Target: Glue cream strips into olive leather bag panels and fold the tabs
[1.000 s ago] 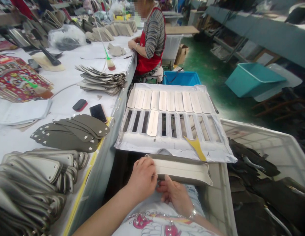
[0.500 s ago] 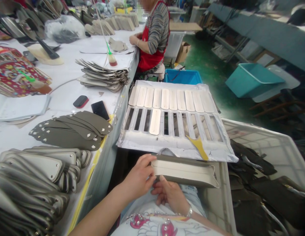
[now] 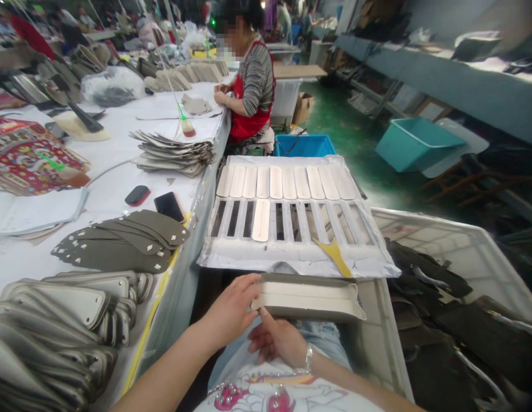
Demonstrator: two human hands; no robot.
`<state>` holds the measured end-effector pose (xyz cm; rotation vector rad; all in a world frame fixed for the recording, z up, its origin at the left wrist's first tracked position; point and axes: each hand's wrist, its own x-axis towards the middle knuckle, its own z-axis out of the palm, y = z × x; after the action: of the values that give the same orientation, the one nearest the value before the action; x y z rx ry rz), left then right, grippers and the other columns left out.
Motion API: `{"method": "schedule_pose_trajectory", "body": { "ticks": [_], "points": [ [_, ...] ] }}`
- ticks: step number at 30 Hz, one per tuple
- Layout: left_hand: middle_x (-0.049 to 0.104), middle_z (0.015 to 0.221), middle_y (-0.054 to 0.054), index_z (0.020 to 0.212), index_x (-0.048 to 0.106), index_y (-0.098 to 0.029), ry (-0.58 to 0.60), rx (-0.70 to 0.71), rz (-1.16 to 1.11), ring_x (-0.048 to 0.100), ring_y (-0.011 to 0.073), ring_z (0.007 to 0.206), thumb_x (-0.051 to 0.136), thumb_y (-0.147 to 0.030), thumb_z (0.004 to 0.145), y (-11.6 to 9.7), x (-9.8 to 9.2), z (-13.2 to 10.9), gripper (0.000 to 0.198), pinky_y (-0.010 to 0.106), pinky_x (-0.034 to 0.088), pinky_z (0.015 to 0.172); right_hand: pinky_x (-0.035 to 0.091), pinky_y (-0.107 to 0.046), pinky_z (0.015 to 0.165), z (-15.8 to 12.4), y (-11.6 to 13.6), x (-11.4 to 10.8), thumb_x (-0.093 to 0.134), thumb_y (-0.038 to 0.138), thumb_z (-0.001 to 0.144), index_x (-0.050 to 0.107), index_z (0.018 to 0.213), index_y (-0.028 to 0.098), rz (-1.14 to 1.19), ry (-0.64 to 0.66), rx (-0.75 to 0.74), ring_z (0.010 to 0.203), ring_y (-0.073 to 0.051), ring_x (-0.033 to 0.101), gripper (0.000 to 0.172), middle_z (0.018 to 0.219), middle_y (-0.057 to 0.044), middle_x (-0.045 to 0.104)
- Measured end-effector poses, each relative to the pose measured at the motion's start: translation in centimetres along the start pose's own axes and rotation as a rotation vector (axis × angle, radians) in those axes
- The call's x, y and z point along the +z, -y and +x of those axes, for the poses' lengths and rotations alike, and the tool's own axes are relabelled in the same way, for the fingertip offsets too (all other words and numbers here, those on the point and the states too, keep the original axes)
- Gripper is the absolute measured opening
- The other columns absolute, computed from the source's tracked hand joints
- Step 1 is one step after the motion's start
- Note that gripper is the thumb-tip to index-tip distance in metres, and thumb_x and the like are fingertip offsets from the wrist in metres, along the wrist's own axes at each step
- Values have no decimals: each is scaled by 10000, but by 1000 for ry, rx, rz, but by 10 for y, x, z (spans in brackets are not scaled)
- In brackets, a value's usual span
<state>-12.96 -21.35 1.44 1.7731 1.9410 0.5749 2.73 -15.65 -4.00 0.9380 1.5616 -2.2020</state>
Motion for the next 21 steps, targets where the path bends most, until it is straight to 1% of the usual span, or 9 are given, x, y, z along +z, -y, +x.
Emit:
{"method": "schedule_pose_trajectory", "body": {
  "ticks": [3, 5, 7, 9, 11, 12, 15, 18, 21],
  "points": [
    [412, 1355, 96, 1180, 484, -189, 1, -32, 130, 354, 255, 1246, 639, -187, 673, -16, 3, 11, 530, 441, 279, 1056, 472, -358, 788, -51, 4, -42, 425, 654, 773, 621, 1003, 113, 19, 95, -129, 842, -215, 634, 619, 971, -150, 663],
    [437, 1346, 95, 1290, 408, -201, 85, -13, 190, 357, 266, 1249, 655, -256, 682, -30, 12, 28, 659, 485, 203, 1079, 432, -359, 880, -96, 8, -85, 540, 545, 772, 628, 1034, 139, -114, 145, -282, 973, -223, 591, 492, 1046, -130, 643],
    [434, 1355, 112, 1331, 377, -184, 215, 7, 210, 361, 282, 1251, 666, -352, 679, -45, 26, 50, 732, 499, 168, 1085, 491, -349, 754, -133, 9, -134, 491, 534, 804, 642, 954, 136, -67, -24, -281, 805, -204, 634, 451, 934, -122, 666],
    [381, 1390, 141, 1347, 364, -148, 343, 24, 210, 339, 304, 1267, 684, -428, 647, -62, 42, 74, 819, 484, 181, 1083, 505, -333, 658, -149, 8, -186, 337, 531, 866, 611, 973, 136, -130, -426, -204, 687, -175, 628, 493, 880, -116, 663],
    [311, 1423, 164, 1371, 317, -108, 434, 42, 206, 298, 318, 1291, 703, -455, 610, -79, 58, 94, 921, 459, 193, 1085, 494, -318, 713, -139, 5, -232, 268, 428, 904, 596, 994, 144, -510, -804, -47, 780, -178, 623, 444, 924, -107, 652],
    [288, 1432, 172, 1380, 290, -89, 462, 53, 204, 283, 320, 1299, 706, -454, 599, -86, 65, 102, 958, 448, 190, 1087, 473, -338, 775, -125, 3, -252, 329, 377, 889, 599, 990, 135, -595, -873, -5, 863, -204, 611, 376, 961, -121, 641],
    [272, 1435, 183, 1387, 257, -55, 474, 54, 214, 272, 325, 1301, 701, -419, 573, -99, 77, 115, 995, 431, 181, 1091, 376, -378, 918, -67, -4, -289, 507, 292, 809, 544, 1111, 102, -734, -968, 84, 1089, -276, 507, 359, 1151, -183, 550],
    [311, 1421, 175, 1381, 277, -56, 504, 42, 209, 305, 319, 1282, 662, -372, 575, -100, 78, 119, 948, 407, 200, 1086, 397, -407, 882, -17, -7, -306, 648, 262, 715, 508, 1139, 70, -795, -971, 249, 1069, -306, 518, 486, 1168, -219, 522],
    [346, 1406, 160, 1373, 306, -67, 509, 23, 203, 330, 310, 1265, 634, -341, 570, -100, 77, 118, 909, 392, 212, 1082, 450, -396, 817, 7, -6, -321, 646, 288, 745, 512, 1116, 87, -824, -908, 373, 977, -244, 567, 443, 1093, -153, 571]
  ]
}}
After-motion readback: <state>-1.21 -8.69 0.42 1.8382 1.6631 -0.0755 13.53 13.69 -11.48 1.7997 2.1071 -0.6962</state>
